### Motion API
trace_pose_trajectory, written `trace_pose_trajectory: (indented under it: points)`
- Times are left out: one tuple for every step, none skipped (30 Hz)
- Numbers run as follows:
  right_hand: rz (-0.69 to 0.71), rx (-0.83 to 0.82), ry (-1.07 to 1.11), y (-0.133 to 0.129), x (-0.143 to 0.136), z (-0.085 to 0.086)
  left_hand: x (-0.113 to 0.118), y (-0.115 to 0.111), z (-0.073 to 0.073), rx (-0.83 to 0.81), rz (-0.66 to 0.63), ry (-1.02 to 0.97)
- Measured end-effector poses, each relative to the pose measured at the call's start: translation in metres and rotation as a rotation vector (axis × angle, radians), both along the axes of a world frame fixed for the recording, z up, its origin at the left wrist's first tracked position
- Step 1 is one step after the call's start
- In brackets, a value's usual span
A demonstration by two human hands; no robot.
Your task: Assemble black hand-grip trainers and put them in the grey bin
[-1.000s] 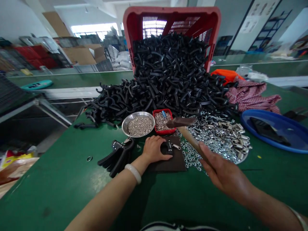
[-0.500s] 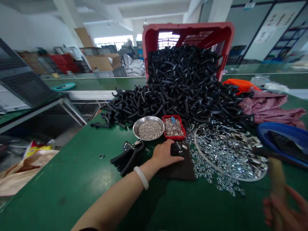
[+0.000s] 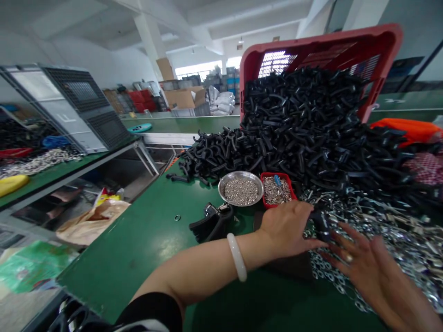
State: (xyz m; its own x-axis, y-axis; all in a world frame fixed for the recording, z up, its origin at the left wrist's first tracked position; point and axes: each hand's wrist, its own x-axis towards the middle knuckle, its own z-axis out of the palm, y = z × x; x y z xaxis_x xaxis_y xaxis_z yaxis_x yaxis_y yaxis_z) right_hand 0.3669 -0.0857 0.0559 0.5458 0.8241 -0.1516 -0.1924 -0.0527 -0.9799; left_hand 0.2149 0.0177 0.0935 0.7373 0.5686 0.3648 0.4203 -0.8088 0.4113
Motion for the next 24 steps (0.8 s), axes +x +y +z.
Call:
trace_pose_trajectory:
  points:
    - [0.008,-0.002,0.197,0.022,-0.011,0.002,0.001,0.001,-0.001,0.031,-0.022,0.021]
    - [-0.058,0.007,0.281,0.042,-0.020,0.004,-0.001,0.007,-0.001,0.054,-0.048,0.047]
    - [-0.098,0.012,0.349,0.059,-0.027,0.005,-0.006,0.017,-0.002,0.063,-0.059,0.077]
    - [-0.134,0.020,0.371,0.072,-0.033,0.005,-0.015,0.034,-0.003,0.060,-0.049,0.106]
    - [-0.151,0.033,0.366,0.081,-0.036,0.004,-0.028,0.055,-0.003,0.020,-0.021,0.151]
    - [-0.143,0.041,0.352,0.086,-0.037,0.002,-0.046,0.081,-0.005,-0.042,0.121,0.187]
    - [-0.120,0.039,0.328,0.087,-0.037,-0.001,-0.067,0.110,-0.007,-0.103,0.338,0.209]
    - [-0.102,0.030,0.298,0.087,-0.035,-0.004,-0.090,0.140,-0.009,-0.139,0.537,0.219]
    - [-0.085,0.011,0.269,0.084,-0.033,-0.007,-0.115,0.168,-0.013,-0.138,0.727,0.245]
    - [-0.072,-0.020,0.249,0.081,-0.030,-0.010,-0.139,0.194,-0.017,-0.118,0.865,0.301]
    - [-0.064,-0.055,0.237,0.077,-0.028,-0.013,-0.160,0.216,-0.022,-0.114,0.912,0.324]
    - [-0.054,-0.086,0.229,0.074,-0.026,-0.016,-0.179,0.234,-0.027,-0.117,0.926,0.338]
    - [-0.037,-0.111,0.218,0.072,-0.024,-0.018,-0.193,0.248,-0.032,-0.115,0.928,0.350]
    - [-0.010,-0.135,0.203,0.069,-0.023,-0.019,-0.204,0.258,-0.037,-0.112,0.920,0.361]
    - [0.023,-0.158,0.182,0.067,-0.022,-0.021,-0.210,0.266,-0.042,-0.106,0.912,0.366]
    - [0.056,-0.180,0.158,0.065,-0.021,-0.021,-0.213,0.271,-0.047,-0.097,0.904,0.367]
    - [0.079,-0.200,0.133,0.063,-0.020,-0.022,-0.214,0.274,-0.051,-0.089,0.897,0.366]
    - [0.088,-0.221,0.110,0.062,-0.020,-0.022,-0.212,0.277,-0.055,-0.073,0.892,0.358]
    - [0.084,-0.238,0.089,0.060,-0.020,-0.022,-0.209,0.278,-0.058,-0.047,0.887,0.340]
    - [0.079,-0.248,0.071,0.058,-0.020,-0.021,-0.204,0.278,-0.061,-0.013,0.883,0.316]
    - [0.079,-0.253,0.057,0.056,-0.020,-0.021,-0.200,0.278,-0.063,0.030,0.881,0.285]
    - [0.085,-0.253,0.046,0.054,-0.021,-0.020,-0.195,0.277,-0.064,0.079,0.879,0.250]
    - [0.089,-0.253,0.034,0.052,-0.022,-0.019,-0.191,0.275,-0.065,0.129,0.873,0.218]
    - [0.091,-0.255,0.020,0.051,-0.022,-0.018,-0.187,0.274,-0.064,0.172,0.862,0.194]
